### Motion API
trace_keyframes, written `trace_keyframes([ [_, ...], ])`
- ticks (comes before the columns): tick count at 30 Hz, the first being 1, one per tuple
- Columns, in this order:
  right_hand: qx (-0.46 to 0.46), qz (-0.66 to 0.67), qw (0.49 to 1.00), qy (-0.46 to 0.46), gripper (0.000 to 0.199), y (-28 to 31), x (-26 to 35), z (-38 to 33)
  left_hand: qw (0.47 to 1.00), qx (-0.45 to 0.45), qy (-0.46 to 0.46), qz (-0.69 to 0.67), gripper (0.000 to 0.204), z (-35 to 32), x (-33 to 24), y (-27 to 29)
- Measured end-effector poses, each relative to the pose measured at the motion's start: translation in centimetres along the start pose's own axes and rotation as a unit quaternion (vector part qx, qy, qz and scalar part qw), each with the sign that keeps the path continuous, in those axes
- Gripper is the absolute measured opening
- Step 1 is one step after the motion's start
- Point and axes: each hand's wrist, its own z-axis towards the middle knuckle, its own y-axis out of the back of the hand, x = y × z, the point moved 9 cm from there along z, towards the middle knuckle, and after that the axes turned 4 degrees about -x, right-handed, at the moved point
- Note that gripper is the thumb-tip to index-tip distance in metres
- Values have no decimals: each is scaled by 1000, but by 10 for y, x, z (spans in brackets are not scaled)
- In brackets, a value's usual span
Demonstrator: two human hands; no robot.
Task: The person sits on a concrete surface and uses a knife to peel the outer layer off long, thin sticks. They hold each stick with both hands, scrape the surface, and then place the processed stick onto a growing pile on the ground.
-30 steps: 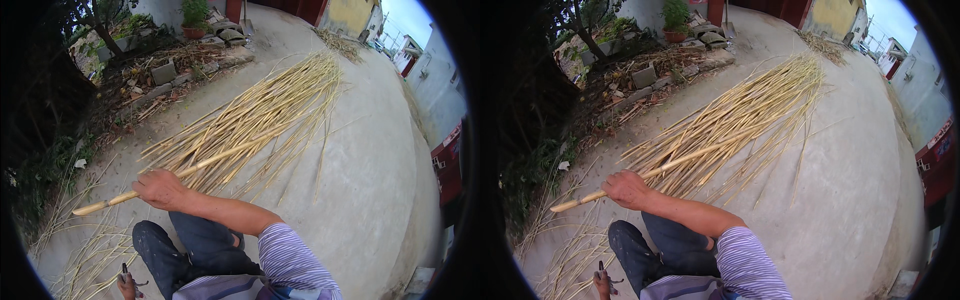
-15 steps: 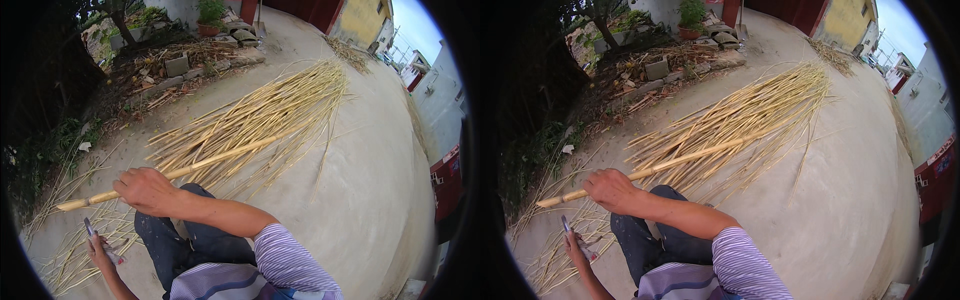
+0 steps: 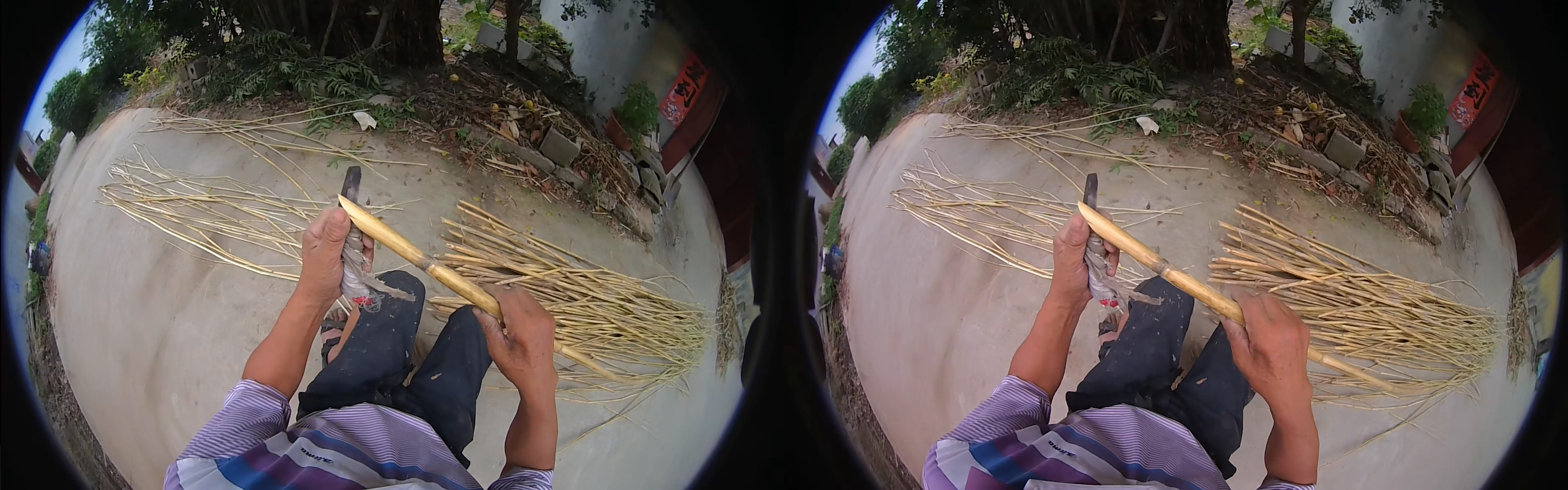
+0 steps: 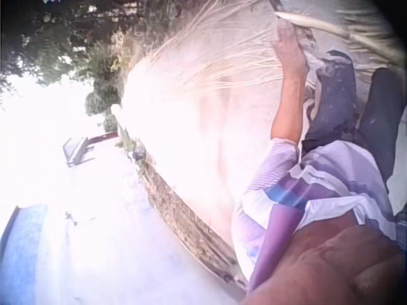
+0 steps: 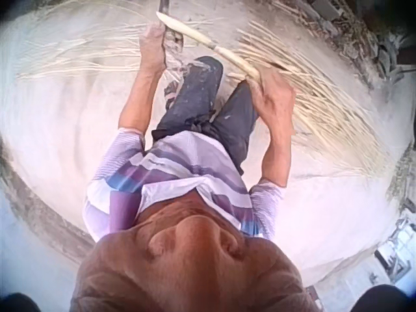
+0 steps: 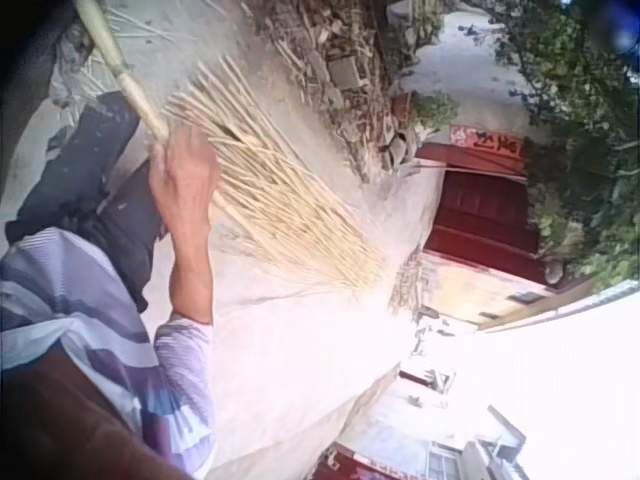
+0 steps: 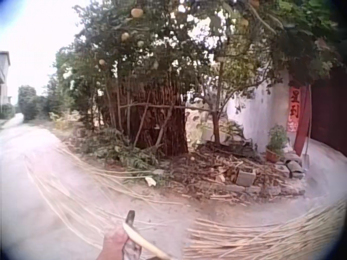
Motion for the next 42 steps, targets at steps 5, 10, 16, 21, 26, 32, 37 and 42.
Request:
trace_keyframes([
  [5, -83, -25, 992, 95, 43, 4, 51, 23, 999, 29, 12, 37, 47, -13, 2, -23],
  [10, -170, -118, 969, 133, 44, 15, 66, 37, 999, -6, -37, 34, 43, -14, -10, -16],
  [16, -116, -96, 978, 145, 42, 19, 72, 48, 985, 28, -161, 56, 49, -14, -39, -14],
  [21, -84, -66, 985, 136, 41, 17, 82, 49, 986, 43, -150, 61, 41, -9, -29, -9],
  [26, -72, -58, 988, 126, 41, 15, 86, 52, 991, 40, -128, 29, 44, -8, -28, -5],
  [32, -68, -50, 987, 134, 40, 15, 92, 50, 988, 56, -127, 70, 47, -10, -27, 0],
  [37, -60, -41, 988, 135, 40, 15, 96, 47, 987, 66, -140, 51, 56, -17, -28, -20],
  [42, -67, -9, 990, 124, 39, 19, 91, 42, 990, 70, -112, 51, 59, -28, -19, -33],
])
